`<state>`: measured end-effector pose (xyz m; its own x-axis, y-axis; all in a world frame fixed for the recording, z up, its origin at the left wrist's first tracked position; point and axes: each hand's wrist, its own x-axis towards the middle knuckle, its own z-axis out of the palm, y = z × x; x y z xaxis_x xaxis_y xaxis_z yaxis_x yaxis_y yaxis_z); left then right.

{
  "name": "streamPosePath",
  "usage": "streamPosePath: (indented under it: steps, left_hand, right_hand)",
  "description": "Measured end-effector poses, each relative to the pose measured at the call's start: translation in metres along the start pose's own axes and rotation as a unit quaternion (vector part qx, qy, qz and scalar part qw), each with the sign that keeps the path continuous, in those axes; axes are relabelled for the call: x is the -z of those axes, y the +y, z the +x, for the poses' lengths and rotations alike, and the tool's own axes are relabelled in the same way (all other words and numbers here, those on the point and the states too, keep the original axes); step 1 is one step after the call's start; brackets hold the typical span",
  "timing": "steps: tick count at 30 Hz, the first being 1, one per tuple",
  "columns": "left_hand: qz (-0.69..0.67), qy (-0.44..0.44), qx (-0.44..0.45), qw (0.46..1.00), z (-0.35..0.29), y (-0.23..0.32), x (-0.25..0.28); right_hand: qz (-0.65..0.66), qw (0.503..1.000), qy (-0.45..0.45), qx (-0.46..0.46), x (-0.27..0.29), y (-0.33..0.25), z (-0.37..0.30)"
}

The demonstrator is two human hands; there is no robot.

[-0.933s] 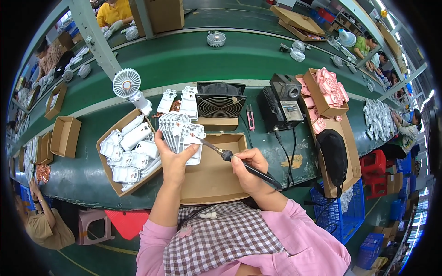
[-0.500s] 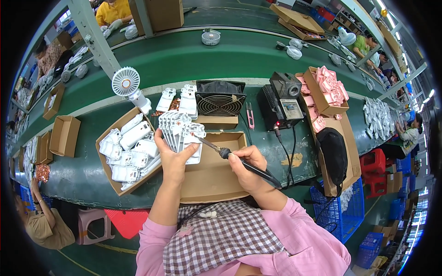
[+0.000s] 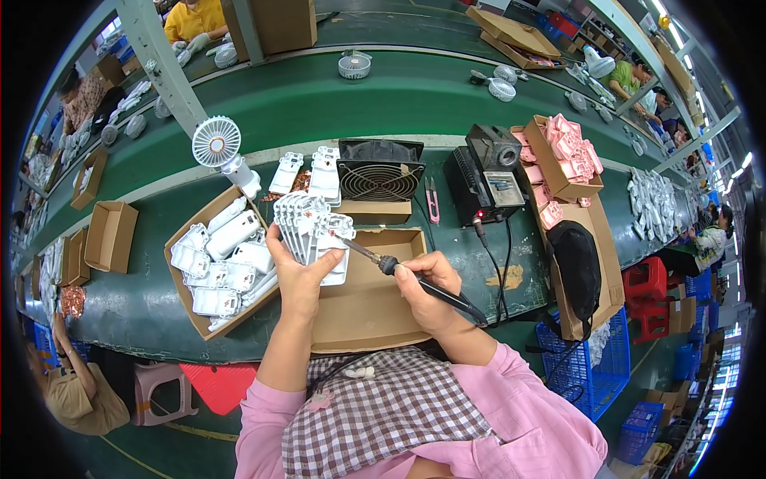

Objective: The person uses a soldering iron to work on white plastic components, placing each finished piece into a cardboard box before picking up the next one. After soldering several components, the person briefly picks up a small white fan from the table and sets it back down.

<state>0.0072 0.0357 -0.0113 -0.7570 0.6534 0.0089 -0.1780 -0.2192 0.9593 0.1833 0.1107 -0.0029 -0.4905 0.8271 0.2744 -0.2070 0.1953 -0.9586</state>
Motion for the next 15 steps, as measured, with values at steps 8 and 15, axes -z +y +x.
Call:
streamPosePath:
  steps: [8, 15]
  left_hand:
    - [0.000, -0.001, 0.001, 1.000, -0.0004, -0.0004, -0.0003]
    - [0.008, -0.004, 0.001, 1.000, -0.0018, 0.0017, -0.0017]
  right_hand:
    - [0.048, 0.999, 0.011, 0.013, 0.0022, 0.0056, -0.0012]
    - [0.046, 0.999, -0.009, -0.007, -0.0004, 0.0022, -0.0003]
